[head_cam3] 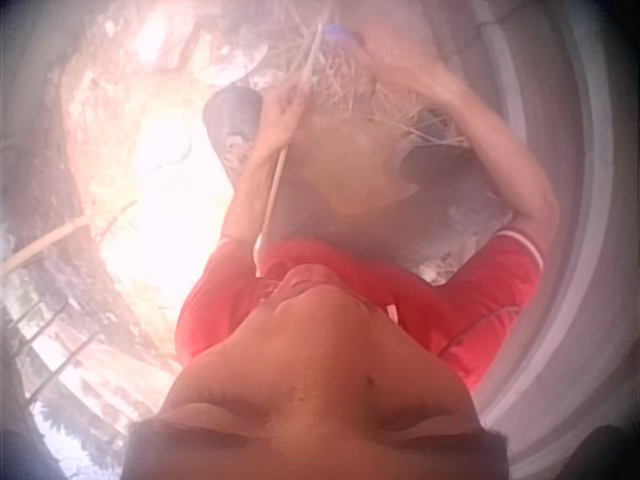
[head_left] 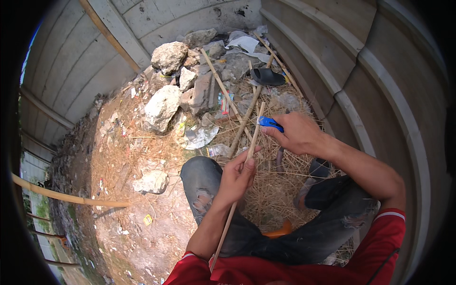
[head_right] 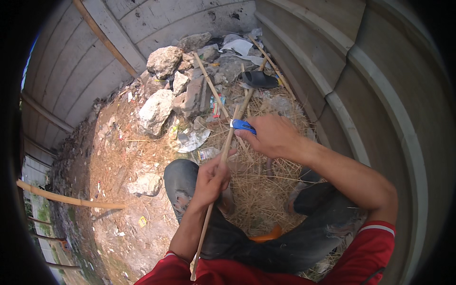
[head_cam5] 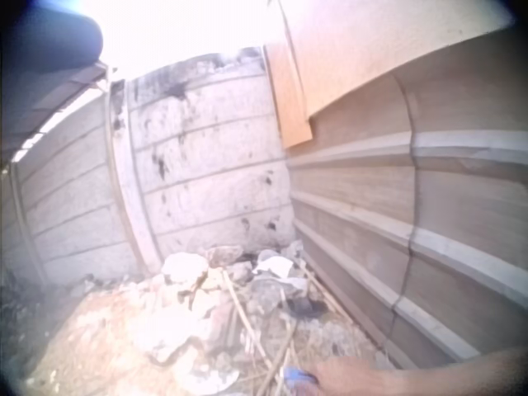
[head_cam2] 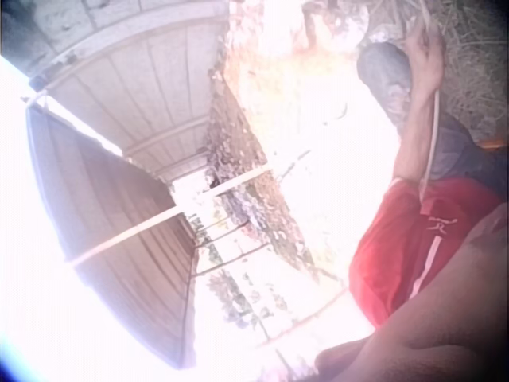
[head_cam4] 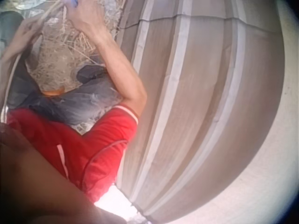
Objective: The person sits on the ground and uses a blue utility knife to shave and shape a long, thin wooden stick. They then switch to a machete to further refine the stick's shape, scraping along its length. The person alternates between the two tools to smooth and thin the wood.
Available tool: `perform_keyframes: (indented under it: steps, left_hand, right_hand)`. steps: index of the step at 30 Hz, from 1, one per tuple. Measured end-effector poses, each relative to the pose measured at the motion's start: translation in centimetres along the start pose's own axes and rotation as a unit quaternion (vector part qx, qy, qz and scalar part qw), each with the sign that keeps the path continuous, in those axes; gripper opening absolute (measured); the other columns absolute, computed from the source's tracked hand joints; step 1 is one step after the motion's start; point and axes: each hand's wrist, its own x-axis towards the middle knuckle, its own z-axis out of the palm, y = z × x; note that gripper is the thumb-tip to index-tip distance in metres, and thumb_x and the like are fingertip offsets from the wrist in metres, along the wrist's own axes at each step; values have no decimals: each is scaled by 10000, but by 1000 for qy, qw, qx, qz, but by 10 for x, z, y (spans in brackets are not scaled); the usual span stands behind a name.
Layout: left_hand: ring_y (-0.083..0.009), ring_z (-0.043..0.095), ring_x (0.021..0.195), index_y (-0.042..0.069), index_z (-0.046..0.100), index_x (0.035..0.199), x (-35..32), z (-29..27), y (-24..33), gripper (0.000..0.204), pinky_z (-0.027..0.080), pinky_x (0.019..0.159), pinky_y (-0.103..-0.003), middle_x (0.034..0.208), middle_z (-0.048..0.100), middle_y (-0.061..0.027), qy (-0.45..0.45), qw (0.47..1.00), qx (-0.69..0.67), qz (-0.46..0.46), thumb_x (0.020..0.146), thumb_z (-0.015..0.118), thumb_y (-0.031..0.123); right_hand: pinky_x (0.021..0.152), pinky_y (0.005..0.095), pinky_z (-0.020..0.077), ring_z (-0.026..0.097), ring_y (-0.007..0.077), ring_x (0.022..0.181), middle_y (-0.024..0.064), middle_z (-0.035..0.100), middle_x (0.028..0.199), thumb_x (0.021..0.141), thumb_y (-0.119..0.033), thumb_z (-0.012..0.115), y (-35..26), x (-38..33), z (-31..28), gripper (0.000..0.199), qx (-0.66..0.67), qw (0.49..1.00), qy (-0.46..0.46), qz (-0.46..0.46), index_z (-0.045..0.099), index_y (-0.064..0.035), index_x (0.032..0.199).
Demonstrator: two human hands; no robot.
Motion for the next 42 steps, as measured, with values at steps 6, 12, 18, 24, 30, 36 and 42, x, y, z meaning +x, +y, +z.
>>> perform_keyframes:
  steps: [6, 12, 18, 24, 30, 36, 42]
  left_hand:
    - [-16, 353, 512, 26, 468, 1455, -1, -7, -3, 494, 264, 470, -204, 642, 417, 77, -10, 999, -51, -8, 1063, 509, 324]
    - [-21, 355, 479, -25, 460, 1449, -16, -6, -5, 531, 259, 444, -210, 604, 413, 72, -43, 999, 4, 6, 1064, 500, 338]
    - [-6, 368, 543, 3, 469, 1458, -5, -5, 7, 547, 273, 499, -195, 653, 411, 97, -9, 1000, -17, 3, 1044, 549, 351]
    - [-6, 374, 546, 10, 473, 1458, -3, -6, 7, 536, 276, 498, -197, 668, 426, 90, -8, 1000, -30, 7, 1048, 540, 349]
    - [-9, 394, 586, 7, 535, 1384, -14, -6, -1, 503, 301, 526, -197, 691, 448, 85, 8, 999, 31, -7, 1052, 520, 384]
    - [-8, 376, 557, 1, 572, 1295, -9, -5, -3, 450, 281, 503, -198, 659, 431, 86, 10, 1000, 14, 6, 1060, 503, 378]
    - [-13, 349, 514, -1, 565, 1286, -6, -9, -4, 453, 266, 481, -200, 629, 409, 82, 9, 1000, -7, -1, 1064, 486, 386]
  right_hand:
    - [722, 534, 516, 672, 432, 771, 228, 677, 763, 978, -438, 549, -24, -17, 16, 443, -13, 996, -77, -34, 688, -24, 904]
    - [614, 506, 449, 579, 418, 596, 211, 577, 612, 1004, -406, 541, 24, 14, -20, 455, 15, 998, 36, 56, 632, 18, 867]
    - [661, 519, 493, 636, 450, 693, 232, 639, 696, 999, -412, 541, -16, -10, -13, 451, 39, 999, -1, 35, 646, 4, 861]
    - [656, 539, 507, 654, 456, 710, 235, 650, 710, 1004, -415, 526, -35, -23, 5, 453, -10, 998, -54, -16, 665, -3, 875]
    - [700, 551, 515, 673, 442, 750, 227, 666, 731, 988, -465, 532, -19, -2, -15, 484, -5, 995, -71, 68, 682, -13, 904]
    - [678, 520, 525, 675, 422, 717, 198, 661, 691, 973, -504, 551, -23, -22, 10, 504, -47, 994, -96, -36, 679, -25, 881]
    - [629, 509, 522, 666, 412, 647, 198, 631, 621, 975, -500, 558, -20, -17, 20, 503, -53, 996, -51, -56, 662, -24, 854]
